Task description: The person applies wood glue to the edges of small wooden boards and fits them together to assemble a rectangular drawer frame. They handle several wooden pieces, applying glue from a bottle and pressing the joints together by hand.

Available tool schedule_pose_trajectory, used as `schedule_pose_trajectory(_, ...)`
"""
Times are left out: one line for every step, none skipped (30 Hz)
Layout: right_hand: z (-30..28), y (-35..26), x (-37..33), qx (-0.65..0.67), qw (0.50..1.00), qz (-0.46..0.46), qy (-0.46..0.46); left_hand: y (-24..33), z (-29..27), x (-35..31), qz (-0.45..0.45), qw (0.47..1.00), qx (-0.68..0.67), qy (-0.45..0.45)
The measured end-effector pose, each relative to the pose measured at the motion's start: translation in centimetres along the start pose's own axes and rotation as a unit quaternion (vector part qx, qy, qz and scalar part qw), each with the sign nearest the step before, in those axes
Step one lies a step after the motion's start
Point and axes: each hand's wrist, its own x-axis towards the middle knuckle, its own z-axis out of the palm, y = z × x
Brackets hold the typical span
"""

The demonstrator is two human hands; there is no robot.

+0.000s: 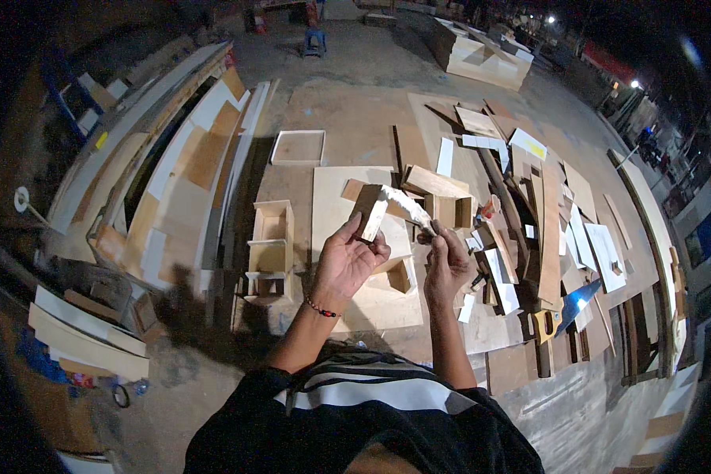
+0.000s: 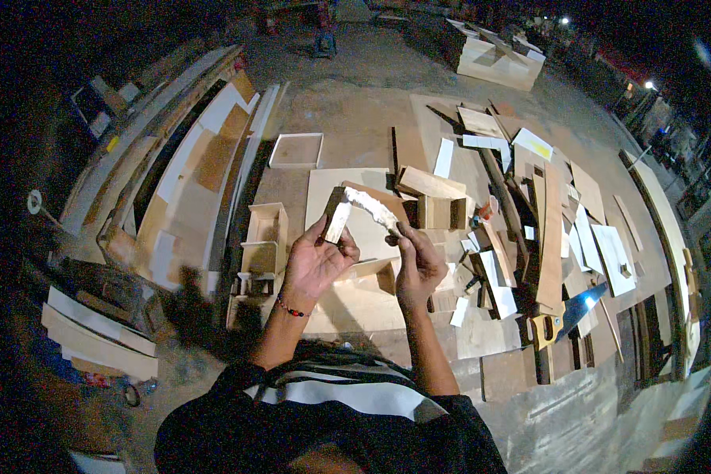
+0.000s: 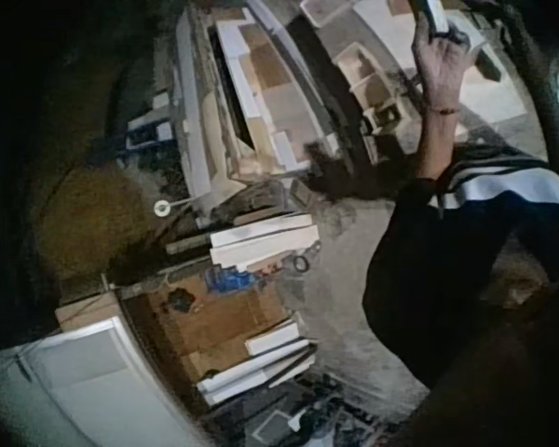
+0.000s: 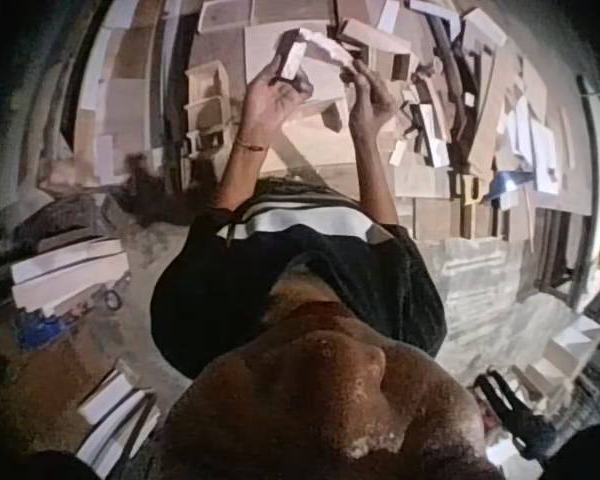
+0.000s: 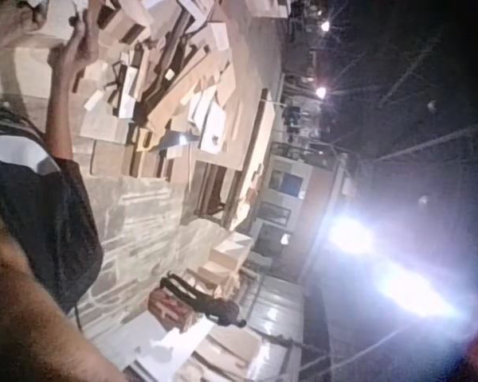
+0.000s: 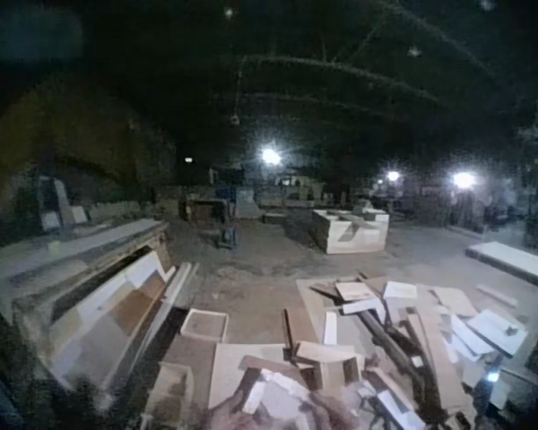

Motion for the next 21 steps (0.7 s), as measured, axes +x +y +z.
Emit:
schedule_pose_trajectory(0.2,0.0,0.1,-0.003,1.000,-0.001,-0.002,0.0,0.1,0.0,0.003,1.000,0.006,0.007)
schedule_pose_trajectory(0.5,0.0,0.2,-0.012,1.000,-0.005,-0.008,0.2,0.2,-0.2,0.005,1.000,0.005,0.006)
schedule_pose_trajectory(0.8,0.0,0.3,-0.021,1.000,-0.008,-0.014,0.3,0.3,-0.3,0.006,1.000,-0.003,0.017)
schedule_pose_trajectory(0.9,-0.1,0.2,-0.020,1.000,-0.008,-0.017,0.5,0.3,-0.4,0.006,1.000,-0.011,0.029)
schedule_pose_trajectory(0.9,-0.2,0.0,-0.016,0.999,0.013,-0.025,0.7,0.1,-0.4,0.008,0.999,-0.014,0.028)
schedule_pose_trajectory(0.8,-0.3,-0.3,-0.013,0.999,0.034,-0.034,1.0,-0.4,-0.4,0.015,1.000,-0.016,0.011)
schedule_pose_trajectory(0.7,-0.1,-0.7,-0.014,0.999,0.035,-0.037,1.2,-0.6,-0.4,0.022,1.000,-0.017,-0.006)
schedule_pose_trajectory(0.5,0.3,-1.1,-0.050,0.997,-0.008,-0.059,1.2,-0.3,-0.5,0.023,0.999,-0.021,-0.005)
schedule_pose_trajectory(0.3,0.4,-1.5,-0.085,0.992,-0.052,-0.081,1.2,0.4,-0.7,0.050,0.998,0.004,0.046)
schedule_pose_trajectory(0.1,0.2,-2.1,-0.063,0.993,-0.029,-0.096,1.2,0.8,-0.7,0.077,0.992,0.028,0.098)
schedule_pose_trajectory(0.1,-0.3,-2.4,-0.063,0.993,-0.028,-0.099,1.6,-0.2,-0.5,0.079,0.992,0.026,0.098)
schedule_pose_trajectory(0.3,-1.1,-2.7,-0.066,0.991,-0.006,-0.120,2.4,-1.5,-0.3,0.046,0.999,-0.008,0.008)
schedule_pose_trajectory(0.6,-1.6,-2.8,-0.070,0.987,0.016,-0.141,3.0,-2.6,-0.2,0.012,0.996,-0.040,-0.083)
schedule_pose_trajectory(0.9,-1.4,-2.9,0.002,0.992,0.033,-0.118,2.6,-1.7,-0.6,0.044,0.999,-0.024,-0.016)
schedule_pose_trajectory(0.6,-1.0,-2.7,0.000,0.993,0.034,-0.116,2.4,-1.4,-0.7,0.042,0.999,-0.024,-0.014)
schedule_pose_trajectory(0.2,-0.4,-2.5,-0.028,0.994,0.019,-0.099,2.2,-1.3,-0.8,0.046,0.998,-0.022,0.022)
schedule_pose_trajectory(0.4,-0.3,-2.1,-0.055,0.995,0.003,-0.083,2.2,-1.0,-0.8,0.051,0.997,-0.018,0.057)
schedule_pose_trajectory(0.6,-0.3,-1.8,-0.050,0.995,0.017,-0.082,2.2,-0.8,-1.0,0.061,0.996,-0.021,0.063)
schedule_pose_trajectory(1.1,-0.5,-1.6,-0.049,0.995,0.016,-0.081,2.2,-0.8,-1.0,0.060,0.996,-0.019,0.063)
schedule_pose_trajectory(1.8,-0.9,-1.5,-0.050,0.995,0.017,-0.081,2.2,-1.0,-1.1,0.058,0.997,-0.019,0.050)
schedule_pose_trajectory(2.2,-1.1,-1.4,-0.051,0.995,0.017,-0.081,2.2,-1.1,-1.2,0.056,0.998,-0.018,0.037)
